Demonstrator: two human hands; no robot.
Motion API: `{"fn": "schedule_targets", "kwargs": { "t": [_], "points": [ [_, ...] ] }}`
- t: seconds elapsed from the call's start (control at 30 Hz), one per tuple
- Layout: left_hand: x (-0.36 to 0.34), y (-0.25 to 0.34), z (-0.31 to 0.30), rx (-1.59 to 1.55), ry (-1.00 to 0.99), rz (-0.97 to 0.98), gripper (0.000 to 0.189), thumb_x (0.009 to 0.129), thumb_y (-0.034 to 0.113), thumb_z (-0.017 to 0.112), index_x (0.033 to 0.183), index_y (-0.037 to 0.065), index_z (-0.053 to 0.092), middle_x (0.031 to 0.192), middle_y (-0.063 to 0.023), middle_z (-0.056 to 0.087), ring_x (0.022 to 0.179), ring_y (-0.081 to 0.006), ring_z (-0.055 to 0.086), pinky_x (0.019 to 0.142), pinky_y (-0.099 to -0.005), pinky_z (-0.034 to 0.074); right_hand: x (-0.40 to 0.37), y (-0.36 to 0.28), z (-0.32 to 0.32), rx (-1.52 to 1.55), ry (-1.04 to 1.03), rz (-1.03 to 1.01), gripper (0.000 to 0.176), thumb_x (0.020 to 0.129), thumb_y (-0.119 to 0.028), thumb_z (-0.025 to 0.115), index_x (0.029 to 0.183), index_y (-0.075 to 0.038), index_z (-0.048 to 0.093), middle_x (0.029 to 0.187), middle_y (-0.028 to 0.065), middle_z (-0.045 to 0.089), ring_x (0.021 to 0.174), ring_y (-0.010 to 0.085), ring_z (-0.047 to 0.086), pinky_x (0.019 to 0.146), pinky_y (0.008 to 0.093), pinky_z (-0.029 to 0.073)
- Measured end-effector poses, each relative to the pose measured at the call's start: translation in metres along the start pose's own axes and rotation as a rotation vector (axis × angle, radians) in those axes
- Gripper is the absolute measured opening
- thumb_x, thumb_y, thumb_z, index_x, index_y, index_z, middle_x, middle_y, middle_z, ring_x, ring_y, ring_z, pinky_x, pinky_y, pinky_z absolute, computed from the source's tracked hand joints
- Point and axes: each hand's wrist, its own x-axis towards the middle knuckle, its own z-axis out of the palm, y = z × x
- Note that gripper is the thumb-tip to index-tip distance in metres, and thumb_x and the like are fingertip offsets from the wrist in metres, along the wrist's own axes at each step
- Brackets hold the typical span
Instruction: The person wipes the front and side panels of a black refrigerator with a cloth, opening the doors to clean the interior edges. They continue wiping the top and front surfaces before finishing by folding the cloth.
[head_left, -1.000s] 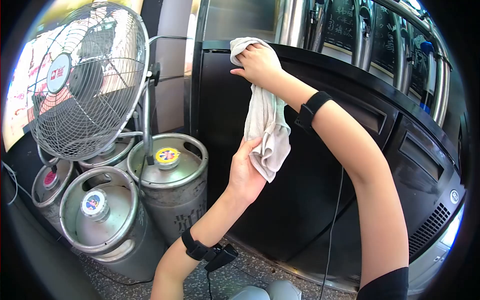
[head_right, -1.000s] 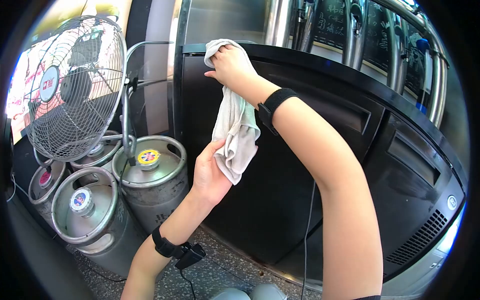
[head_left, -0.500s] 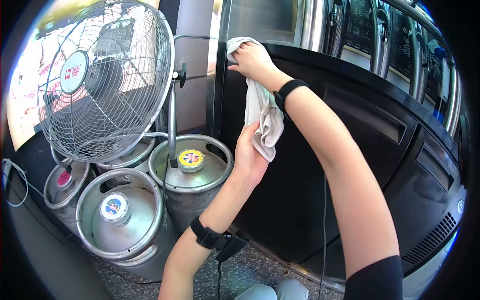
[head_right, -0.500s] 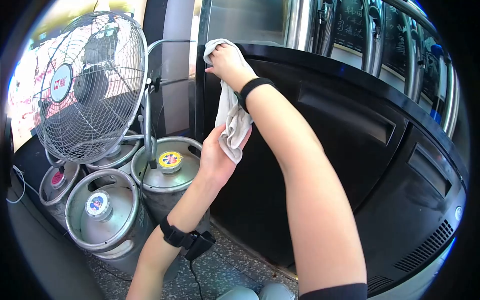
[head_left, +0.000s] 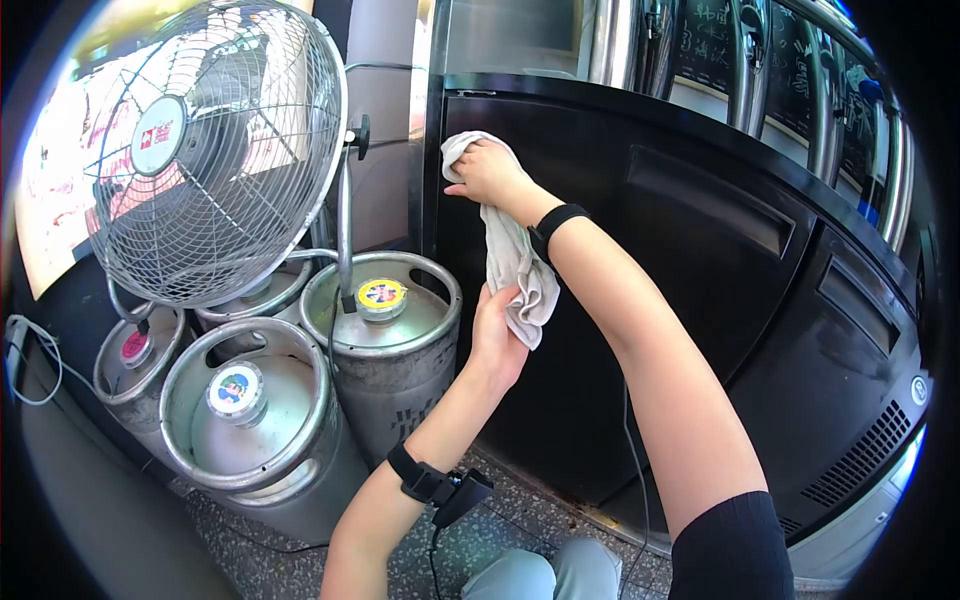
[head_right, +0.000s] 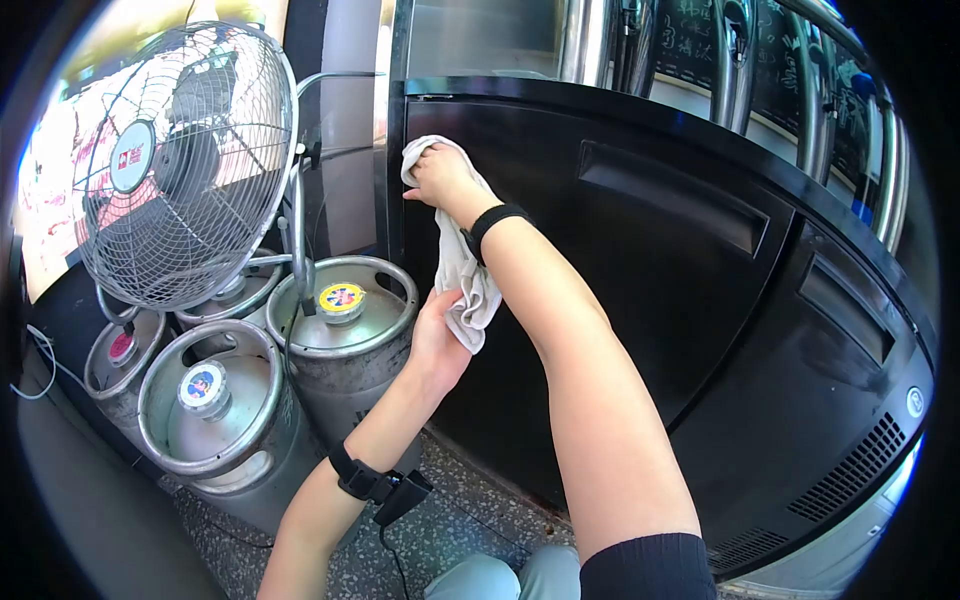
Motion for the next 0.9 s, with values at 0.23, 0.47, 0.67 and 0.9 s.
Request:
{"fn": "schedule_targets", "kwargs": {
  "t": [0.23,0.47,0.67,0.9],
  "points": [
    [0.007,0.023,0.005,0.091,-0.089,0.112,0.041,0.086,0.007,0.048,0.126,0.007,0.039,0.12,-0.0081,0.051,0.108,-0.0187,0.052,0.092,-0.0316,0.042,0.012,0.031,-0.013,0.027,0.267,0.187,0.047,0.074,-0.041,0.061,0.106,-0.007,0.061,0.112,0.0069,0.06,0.11,0.0189,0.051,0.097,0.0331,0.034],
    [-0.023,-0.001,-0.015,0.295,-0.063,-0.125,0.05,0.082,0.0,0.045,0.13,0.005,0.032,0.121,-0.0118,0.047,0.11,-0.0203,0.051,0.091,-0.032,0.044,-0.084,-0.032,-0.001,0.159,0.192,0.157,0.038,0.069,-0.025,0.063,0.101,-0.005,0.061,0.107,0.0075,0.06,0.108,0.0205,0.05,0.099,0.0325,0.032],
    [-0.022,-0.014,-0.012,0.284,-0.13,-0.158,0.05,0.08,-0.003,0.047,0.127,0.008,0.035,0.12,-0.0099,0.049,0.108,-0.019,0.053,0.09,-0.0319,0.045,-0.099,0.018,-0.058,0.168,0.232,0.356,0.033,0.066,-0.022,0.064,0.095,-0.006,0.061,0.1,0.0096,0.061,0.099,0.0233,0.055,0.09,0.0338,0.041],
    [-0.025,-0.022,0.008,0.346,-0.222,-0.174,0.06,0.079,-0.003,0.048,0.134,0.005,0.027,0.126,-0.0112,0.046,0.111,-0.0194,0.05,0.093,-0.032,0.042,-0.14,0.006,-0.06,0.097,0.325,0.342,0.036,0.068,-0.022,0.065,0.099,-0.004,0.059,0.103,0.0097,0.058,0.102,0.0221,0.053,0.091,0.0328,0.038]
  ]
}}
